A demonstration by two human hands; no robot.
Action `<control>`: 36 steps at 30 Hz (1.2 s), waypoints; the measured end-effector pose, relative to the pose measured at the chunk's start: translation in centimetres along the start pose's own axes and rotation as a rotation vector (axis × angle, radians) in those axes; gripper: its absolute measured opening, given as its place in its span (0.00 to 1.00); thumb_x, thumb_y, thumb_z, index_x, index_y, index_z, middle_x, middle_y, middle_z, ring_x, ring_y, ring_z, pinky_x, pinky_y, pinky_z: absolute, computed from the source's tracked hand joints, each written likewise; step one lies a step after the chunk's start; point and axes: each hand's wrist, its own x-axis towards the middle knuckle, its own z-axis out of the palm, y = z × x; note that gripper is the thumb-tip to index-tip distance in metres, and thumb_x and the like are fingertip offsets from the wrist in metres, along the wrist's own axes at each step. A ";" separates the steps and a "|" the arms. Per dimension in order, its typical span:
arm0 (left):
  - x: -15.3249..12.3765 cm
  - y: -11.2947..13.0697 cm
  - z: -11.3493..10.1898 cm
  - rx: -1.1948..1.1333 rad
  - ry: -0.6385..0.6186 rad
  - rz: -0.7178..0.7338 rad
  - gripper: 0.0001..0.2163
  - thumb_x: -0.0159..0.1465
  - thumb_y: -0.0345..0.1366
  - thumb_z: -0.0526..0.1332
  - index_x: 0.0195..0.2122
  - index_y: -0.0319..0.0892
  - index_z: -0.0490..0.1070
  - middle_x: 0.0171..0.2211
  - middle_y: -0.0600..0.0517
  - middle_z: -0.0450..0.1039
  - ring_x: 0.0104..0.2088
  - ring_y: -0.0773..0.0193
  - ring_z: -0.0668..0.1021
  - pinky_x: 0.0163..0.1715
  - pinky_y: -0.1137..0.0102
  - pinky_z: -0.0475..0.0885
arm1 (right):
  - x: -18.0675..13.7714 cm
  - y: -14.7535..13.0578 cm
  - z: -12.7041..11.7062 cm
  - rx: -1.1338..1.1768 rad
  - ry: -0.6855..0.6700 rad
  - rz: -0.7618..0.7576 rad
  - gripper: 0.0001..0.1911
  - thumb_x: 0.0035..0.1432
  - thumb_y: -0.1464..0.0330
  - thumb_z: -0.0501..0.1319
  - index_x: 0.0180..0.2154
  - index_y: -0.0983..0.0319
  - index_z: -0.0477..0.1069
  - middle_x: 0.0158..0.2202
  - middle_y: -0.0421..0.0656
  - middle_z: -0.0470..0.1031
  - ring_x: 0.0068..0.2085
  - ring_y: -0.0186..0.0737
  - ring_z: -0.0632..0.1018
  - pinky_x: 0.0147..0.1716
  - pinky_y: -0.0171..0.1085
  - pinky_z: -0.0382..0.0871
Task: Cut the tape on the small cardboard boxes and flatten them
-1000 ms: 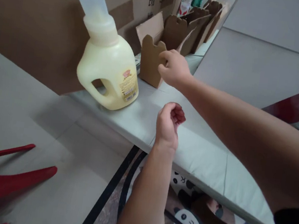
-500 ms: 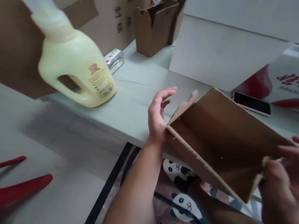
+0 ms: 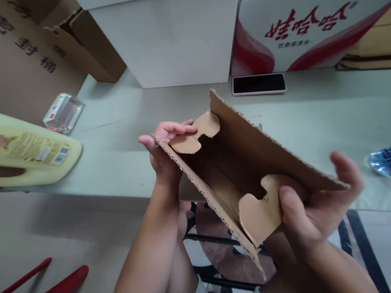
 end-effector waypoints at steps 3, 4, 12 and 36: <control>-0.3 -0.6 0.8 0.133 -0.036 0.112 0.21 0.62 0.59 0.62 0.28 0.44 0.71 0.28 0.50 0.77 0.42 0.57 0.83 0.54 0.59 0.73 | 0.1 0.5 -1.5 0.019 -0.133 -0.083 0.19 0.57 0.67 0.63 0.51 0.48 0.73 0.50 0.45 0.80 0.52 0.52 0.80 0.51 0.53 0.78; -0.4 -0.7 1.0 0.163 -0.052 0.138 0.17 0.63 0.54 0.64 0.29 0.45 0.72 0.28 0.51 0.78 0.42 0.58 0.83 0.54 0.60 0.74 | 0.1 0.6 -1.9 0.032 -0.175 -0.111 0.16 0.57 0.67 0.63 0.49 0.51 0.74 0.50 0.47 0.79 0.53 0.53 0.80 0.51 0.54 0.77; 0.2 -1.9 1.3 0.202 -0.095 0.173 0.12 0.58 0.45 0.68 0.42 0.48 0.75 0.43 0.50 0.79 0.46 0.58 0.81 0.52 0.63 0.74 | 0.2 0.9 -2.5 0.095 -0.185 -0.106 0.11 0.61 0.63 0.56 0.41 0.54 0.77 0.50 0.45 0.79 0.54 0.51 0.79 0.56 0.54 0.74; 1.1 -1.5 0.6 0.268 -0.155 0.086 0.13 0.54 0.28 0.57 0.30 0.44 0.83 0.40 0.49 0.82 0.48 0.54 0.81 0.58 0.55 0.72 | 0.2 2.3 -2.2 0.171 -0.111 -0.023 0.19 0.65 0.53 0.51 0.52 0.51 0.71 0.55 0.45 0.75 0.58 0.51 0.75 0.59 0.54 0.71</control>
